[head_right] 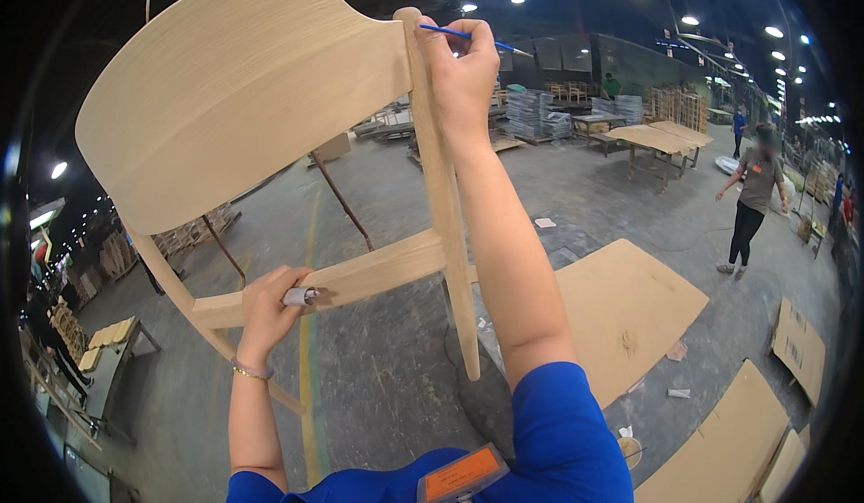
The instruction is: The person applies a light-colored finish to a wooden chair using a small brush. They repeatedly dip the brush into a container and paint the chair's backrest and side rails, repositioning the chair as needed.
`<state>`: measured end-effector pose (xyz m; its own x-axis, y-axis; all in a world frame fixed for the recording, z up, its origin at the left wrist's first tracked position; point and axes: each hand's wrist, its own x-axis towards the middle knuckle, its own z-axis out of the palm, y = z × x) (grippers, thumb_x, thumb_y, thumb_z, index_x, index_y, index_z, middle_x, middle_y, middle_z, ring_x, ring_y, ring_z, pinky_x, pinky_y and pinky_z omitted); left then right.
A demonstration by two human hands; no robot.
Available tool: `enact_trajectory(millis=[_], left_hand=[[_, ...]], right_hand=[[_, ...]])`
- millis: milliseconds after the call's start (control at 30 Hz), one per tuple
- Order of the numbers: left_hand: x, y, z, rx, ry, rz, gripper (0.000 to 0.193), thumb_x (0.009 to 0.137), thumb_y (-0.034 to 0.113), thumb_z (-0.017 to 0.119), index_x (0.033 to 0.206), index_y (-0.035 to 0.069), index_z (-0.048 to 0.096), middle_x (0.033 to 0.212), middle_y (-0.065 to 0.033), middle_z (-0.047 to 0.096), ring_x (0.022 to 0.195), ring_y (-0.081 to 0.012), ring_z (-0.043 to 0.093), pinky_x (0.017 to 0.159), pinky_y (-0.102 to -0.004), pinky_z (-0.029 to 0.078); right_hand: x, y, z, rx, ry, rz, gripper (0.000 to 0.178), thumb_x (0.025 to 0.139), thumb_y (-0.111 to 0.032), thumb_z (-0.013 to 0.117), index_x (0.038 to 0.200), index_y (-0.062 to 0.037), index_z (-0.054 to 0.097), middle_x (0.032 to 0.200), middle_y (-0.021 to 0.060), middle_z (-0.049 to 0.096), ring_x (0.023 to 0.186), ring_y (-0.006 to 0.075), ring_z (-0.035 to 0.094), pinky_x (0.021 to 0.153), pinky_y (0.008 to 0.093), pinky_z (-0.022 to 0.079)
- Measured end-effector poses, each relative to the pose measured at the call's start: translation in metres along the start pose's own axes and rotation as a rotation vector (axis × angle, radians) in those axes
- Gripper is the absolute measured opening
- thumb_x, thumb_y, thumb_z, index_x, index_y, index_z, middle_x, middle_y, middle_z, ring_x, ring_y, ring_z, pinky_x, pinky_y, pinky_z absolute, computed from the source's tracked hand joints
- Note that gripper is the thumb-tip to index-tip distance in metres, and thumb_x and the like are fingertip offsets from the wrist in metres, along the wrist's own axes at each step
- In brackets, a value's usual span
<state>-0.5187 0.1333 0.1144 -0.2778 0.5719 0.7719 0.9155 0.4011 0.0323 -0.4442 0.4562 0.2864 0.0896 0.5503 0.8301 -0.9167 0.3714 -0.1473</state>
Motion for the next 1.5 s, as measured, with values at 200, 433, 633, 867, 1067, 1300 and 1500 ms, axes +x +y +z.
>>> enact_trajectory(millis=[200, 433, 633, 867, 1067, 1300, 1500], left_hand=[[-0.004, 0.001, -0.004, 0.005, -0.004, -0.016, 0.034, 0.073, 0.005, 0.071, 0.106, 0.011, 0.075, 0.082, -0.0067, 0.067, 0.075, -0.0292, 0.066, 0.065, -0.0388, 0.048], [-0.007, 0.003, -0.004, 0.027, 0.001, -0.029, 0.032, 0.074, 0.006, 0.070, 0.105, 0.011, 0.076, 0.081, -0.0064, 0.067, 0.075, -0.0287, 0.067, 0.064, -0.0385, 0.048], [-0.010, -0.001, -0.006, 0.022, -0.003, -0.036, 0.032, 0.074, 0.006, 0.070, 0.105, 0.011, 0.076, 0.082, -0.0061, 0.068, 0.075, -0.0286, 0.067, 0.064, -0.0384, 0.048], [-0.010, -0.003, -0.004, 0.012, 0.006, -0.030, 0.034, 0.073, 0.003, 0.070, 0.105, 0.011, 0.076, 0.085, -0.0066, 0.069, 0.078, -0.0301, 0.068, 0.066, -0.0399, 0.049], [-0.009, -0.005, 0.000, -0.028, 0.007, -0.046, 0.037, 0.068, -0.001, 0.069, 0.104, 0.007, 0.075, 0.086, -0.0102, 0.068, 0.079, -0.0320, 0.066, 0.070, -0.0388, 0.049], [-0.008, -0.010, 0.003, -0.043, 0.022, -0.042, 0.037, 0.068, -0.002, 0.071, 0.104, 0.006, 0.075, 0.086, -0.0104, 0.068, 0.079, -0.0320, 0.066, 0.069, -0.0386, 0.049], [-0.009, -0.013, 0.006, -0.015, 0.034, -0.034, 0.037, 0.068, -0.002, 0.072, 0.104, 0.007, 0.075, 0.085, -0.0102, 0.068, 0.079, -0.0322, 0.066, 0.069, -0.0385, 0.048]], right_hand=[[-0.005, 0.000, 0.001, -0.076, -0.029, 0.024, 0.024, 0.094, -0.015, 0.079, 0.101, -0.0030, 0.060, 0.091, 0.0036, 0.069, 0.083, 0.0067, 0.061, 0.076, 0.0233, 0.049], [-0.004, 0.004, -0.002, 0.028, -0.033, 0.062, 0.022, 0.094, -0.014, 0.079, 0.100, -0.0035, 0.060, 0.087, 0.0017, 0.067, 0.079, 0.0059, 0.059, 0.074, 0.0231, 0.048], [-0.005, 0.009, 0.001, 0.029, -0.023, 0.054, 0.023, 0.095, -0.016, 0.078, 0.098, -0.0042, 0.059, 0.085, 0.0008, 0.066, 0.078, 0.0060, 0.058, 0.073, 0.0233, 0.047], [-0.014, 0.003, -0.001, 0.114, 0.080, 0.033, 0.025, 0.097, -0.019, 0.077, 0.098, -0.0026, 0.059, 0.085, 0.0033, 0.065, 0.074, 0.0097, 0.060, 0.072, 0.0264, 0.051], [-0.013, -0.002, -0.005, 0.103, 0.088, -0.071, 0.019, 0.102, -0.019, 0.070, 0.101, -0.0014, 0.063, 0.087, 0.0052, 0.068, 0.075, 0.0109, 0.062, 0.072, 0.0277, 0.054], [-0.014, 0.004, 0.005, -0.027, 0.000, -0.079, 0.019, 0.100, -0.019, 0.072, 0.099, -0.0023, 0.063, 0.081, -0.0001, 0.065, 0.074, 0.0062, 0.058, 0.068, 0.0233, 0.048], [-0.013, 0.012, 0.006, -0.172, -0.032, -0.151, 0.023, 0.098, -0.021, 0.075, 0.098, -0.0017, 0.063, 0.080, -0.0030, 0.061, 0.071, 0.0028, 0.050, 0.061, 0.0214, 0.039]])
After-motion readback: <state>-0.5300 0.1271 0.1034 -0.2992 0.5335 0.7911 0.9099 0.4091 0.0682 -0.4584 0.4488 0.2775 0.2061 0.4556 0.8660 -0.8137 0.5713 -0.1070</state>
